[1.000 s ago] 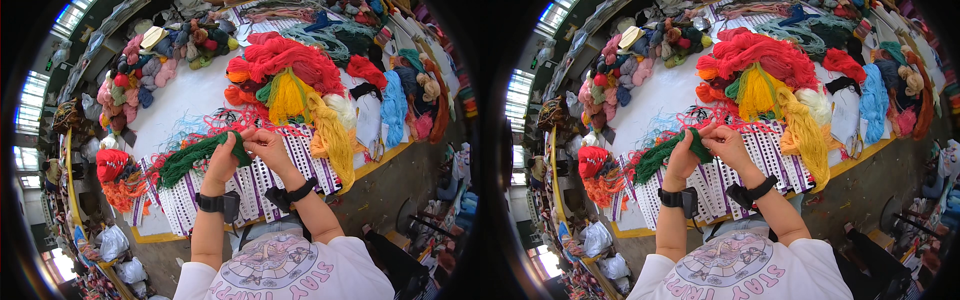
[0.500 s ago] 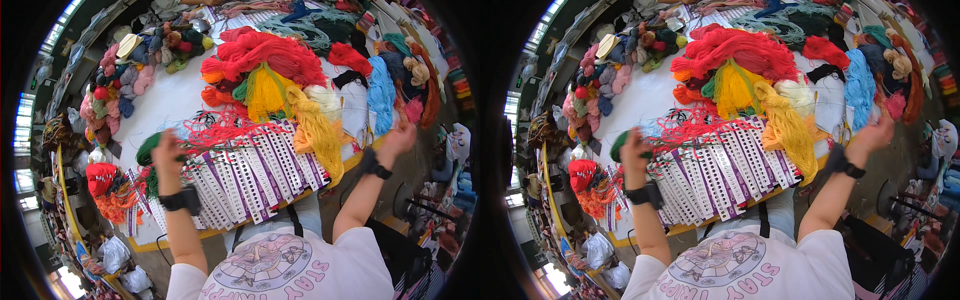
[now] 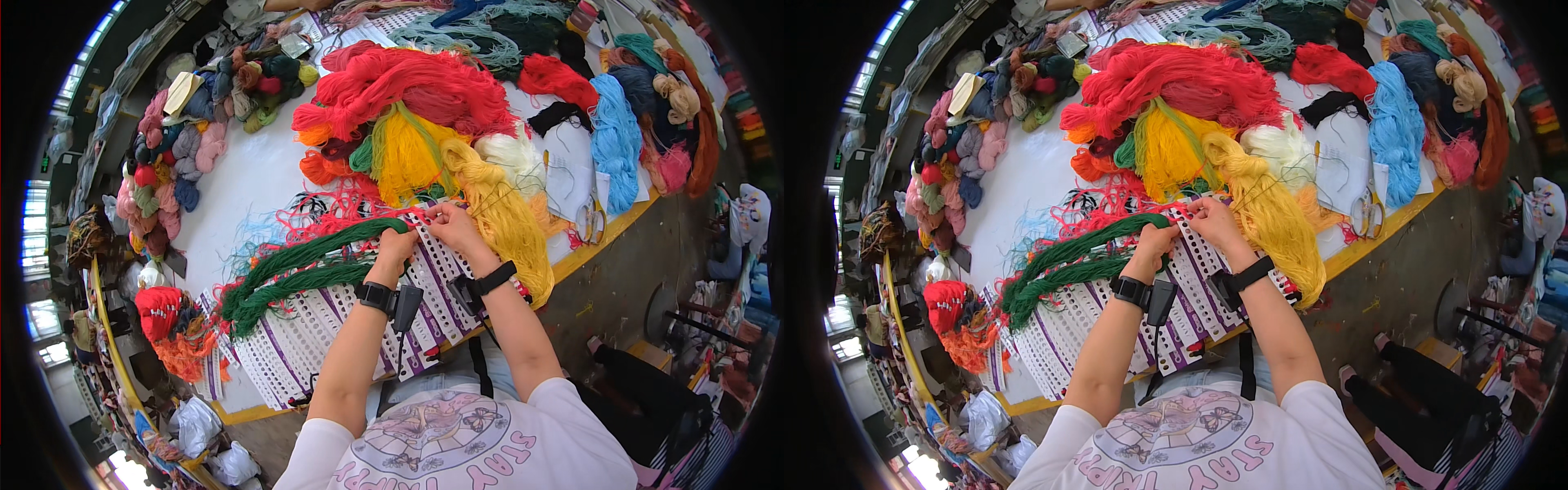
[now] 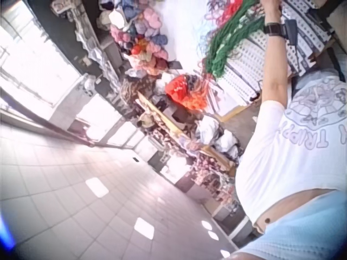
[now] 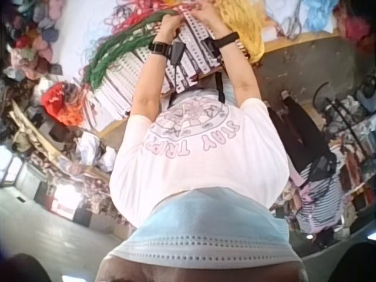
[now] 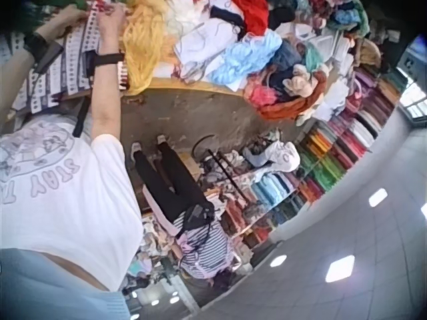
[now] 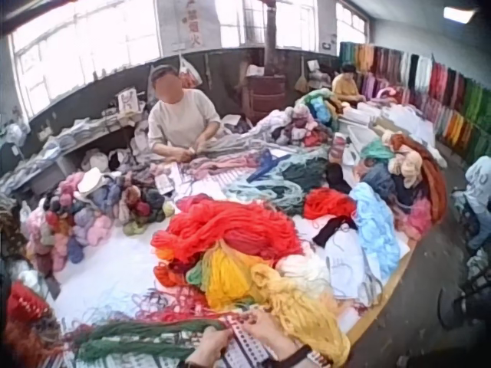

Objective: The person threads green embroidery floss through holes in paper organizers by hand. They repeatedly pull strands from a bundle, insert them into the holes, and move the organizers aside on the table.

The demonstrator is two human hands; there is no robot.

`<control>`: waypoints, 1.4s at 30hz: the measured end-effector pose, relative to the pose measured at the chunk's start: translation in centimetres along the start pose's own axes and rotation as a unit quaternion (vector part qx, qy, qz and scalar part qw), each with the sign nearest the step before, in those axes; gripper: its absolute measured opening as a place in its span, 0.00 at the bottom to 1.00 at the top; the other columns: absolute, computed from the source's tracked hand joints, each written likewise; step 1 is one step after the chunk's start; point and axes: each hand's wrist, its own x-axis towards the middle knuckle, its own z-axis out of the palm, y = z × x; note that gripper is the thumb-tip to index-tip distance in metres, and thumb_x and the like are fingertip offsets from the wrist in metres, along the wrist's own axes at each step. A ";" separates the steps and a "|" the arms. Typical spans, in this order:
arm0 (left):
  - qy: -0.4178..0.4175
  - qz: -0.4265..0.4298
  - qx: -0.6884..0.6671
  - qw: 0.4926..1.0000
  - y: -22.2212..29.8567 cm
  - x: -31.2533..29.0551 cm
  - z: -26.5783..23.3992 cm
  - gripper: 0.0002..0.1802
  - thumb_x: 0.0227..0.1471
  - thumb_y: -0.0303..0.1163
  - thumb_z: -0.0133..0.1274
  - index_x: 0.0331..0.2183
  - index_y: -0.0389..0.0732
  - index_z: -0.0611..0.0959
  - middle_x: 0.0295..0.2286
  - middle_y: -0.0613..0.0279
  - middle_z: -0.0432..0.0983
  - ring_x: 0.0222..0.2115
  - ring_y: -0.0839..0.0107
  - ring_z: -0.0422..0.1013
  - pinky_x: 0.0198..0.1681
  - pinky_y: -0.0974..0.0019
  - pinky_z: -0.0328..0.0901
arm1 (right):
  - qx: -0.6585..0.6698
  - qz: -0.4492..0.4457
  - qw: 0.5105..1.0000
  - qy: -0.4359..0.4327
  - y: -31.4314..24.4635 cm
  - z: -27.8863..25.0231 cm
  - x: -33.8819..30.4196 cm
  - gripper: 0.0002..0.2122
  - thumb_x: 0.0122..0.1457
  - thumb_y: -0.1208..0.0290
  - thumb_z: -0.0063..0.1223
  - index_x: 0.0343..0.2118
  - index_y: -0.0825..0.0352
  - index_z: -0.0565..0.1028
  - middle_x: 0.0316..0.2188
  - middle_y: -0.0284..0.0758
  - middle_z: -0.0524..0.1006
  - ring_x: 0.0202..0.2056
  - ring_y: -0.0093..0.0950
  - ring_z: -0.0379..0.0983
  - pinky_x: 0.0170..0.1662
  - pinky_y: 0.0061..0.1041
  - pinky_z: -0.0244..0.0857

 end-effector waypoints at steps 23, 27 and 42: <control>-0.169 0.094 -0.160 0.968 0.1 -1.4 -1.2 0.09 0.45 0.32 0.49 0.27 0.36 0.77 0.13 0.73 0.60 0.11 0.85 0.54 0.15 0.79 0.51 | 0.035 0.061 0.997 0.015 -0.4 -1.0 -0.1 0.09 0.42 0.76 0.52 0.29 0.68 0.71 0.17 0.29 0.70 0.17 0.18 0.65 0.20 0.18 0.59; 0.006 0.343 0.132 0.930 -3.1 0.6 -1.7 0.03 0.43 0.30 0.53 0.24 0.42 0.78 0.15 0.71 0.65 0.12 0.79 0.59 0.15 0.74 0.57 | -0.042 -0.015 0.998 0.053 -0.6 1.4 -0.5 0.09 0.43 0.73 0.51 0.29 0.69 0.72 0.20 0.36 0.73 0.22 0.26 0.69 0.26 0.23 0.62; -0.148 0.210 -0.318 0.913 4.0 -12.8 -14.4 0.28 0.56 0.46 0.35 0.44 0.30 0.69 0.44 0.50 0.67 0.45 0.64 0.64 0.45 0.64 0.60 | 0.046 -0.168 0.984 -0.042 -10.8 9.4 -5.7 0.06 0.46 0.72 0.55 0.28 0.68 0.76 0.25 0.33 0.74 0.26 0.21 0.70 0.30 0.19 0.63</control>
